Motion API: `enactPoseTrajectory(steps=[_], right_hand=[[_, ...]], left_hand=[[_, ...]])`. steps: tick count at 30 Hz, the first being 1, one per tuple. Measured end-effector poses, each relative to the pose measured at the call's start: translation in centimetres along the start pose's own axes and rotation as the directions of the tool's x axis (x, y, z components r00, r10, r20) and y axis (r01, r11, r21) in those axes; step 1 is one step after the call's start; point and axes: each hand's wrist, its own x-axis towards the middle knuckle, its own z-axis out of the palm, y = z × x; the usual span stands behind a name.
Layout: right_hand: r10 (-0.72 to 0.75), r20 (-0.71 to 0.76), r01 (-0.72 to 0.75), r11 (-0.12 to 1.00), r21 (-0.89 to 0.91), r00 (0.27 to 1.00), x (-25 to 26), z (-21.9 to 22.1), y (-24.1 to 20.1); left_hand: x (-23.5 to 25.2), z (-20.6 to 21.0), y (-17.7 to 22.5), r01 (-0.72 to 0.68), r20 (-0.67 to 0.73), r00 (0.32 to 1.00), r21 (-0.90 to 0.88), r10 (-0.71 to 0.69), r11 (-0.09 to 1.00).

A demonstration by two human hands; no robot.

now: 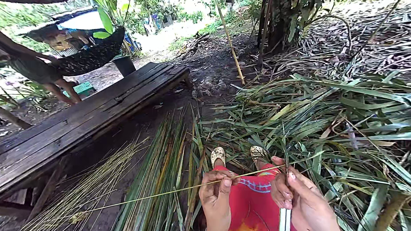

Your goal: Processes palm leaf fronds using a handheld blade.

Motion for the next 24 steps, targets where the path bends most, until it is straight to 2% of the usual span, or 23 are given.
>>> enactPoseTrajectory(steps=[5, 8, 11, 12, 14, 16, 17, 18, 19, 21, 22, 24], right_hand=[[0.046, 0.037, -0.041, 0.989, -0.14, 0.998, -1.2, 2.1, 0.9], [0.09, 0.096, -0.073, 0.983, -0.169, 0.991, -1.5, 2.1, 0.7], [0.039, 0.09, -0.014, 0.963, -0.27, 0.995, -1.2, 0.4, -0.4], [-0.005, 0.022, 0.012, 0.953, -0.304, 1.0, -0.7, -0.6, -1.2], [-0.108, -0.201, 0.046, 0.956, -0.288, 0.974, 0.9, -3.2, -2.9], [-0.148, -0.463, 0.058, 0.977, -0.203, 0.874, 2.7, -5.7, -4.8], [-0.13, -0.543, 0.055, 0.987, -0.153, 0.83, 3.0, -6.4, -5.4], [-0.099, -0.542, 0.035, 0.991, -0.128, 0.835, 2.8, -6.4, -5.5], [-0.049, -0.463, -0.01, 0.992, -0.125, 0.885, 2.0, -5.7, -5.3], [0.113, -0.184, -0.137, 0.983, -0.124, 0.976, -0.2, -3.3, -4.3], [0.202, -0.05, -0.207, 0.969, -0.134, 0.978, -1.1, -2.1, -3.8], [0.345, 0.132, -0.321, 0.931, -0.175, 0.929, -2.0, -0.2, -3.3]], left_hand=[[-0.6, 1.7, 0.0, 0.032, 0.132, 0.99, 0.141, -0.051, 0.989], [-0.8, 2.0, -0.2, -0.019, 0.129, 0.992, 0.178, -0.004, 0.984], [-1.0, 2.0, 0.0, -0.006, 0.104, 0.995, 0.149, -0.01, 0.989], [-1.0, 1.8, 0.1, 0.004, 0.1, 0.995, 0.139, -0.018, 0.99], [-1.2, 1.4, 0.2, 0.02, 0.087, 0.996, 0.12, -0.031, 0.993], [-1.2, 0.9, 0.2, 0.008, 0.04, 0.999, 0.13, -0.013, 0.991], [-1.2, 0.8, 0.2, -0.01, 0.021, 1.0, 0.148, 0.007, 0.989], [-1.1, 0.8, 0.0, -0.032, 0.016, 0.999, 0.176, 0.03, 0.984], [-1.0, 1.0, -0.4, -0.063, 0.029, 0.998, 0.207, 0.058, 0.976], [-1.1, 1.3, -1.1, -0.15, 0.113, 0.986, 0.266, 0.124, 0.952], [-1.2, 1.5, -1.4, -0.195, 0.164, 0.975, 0.281, 0.153, 0.94], [-1.3, 1.8, -1.9, -0.304, 0.262, 0.937, 0.286, 0.231, 0.909]])
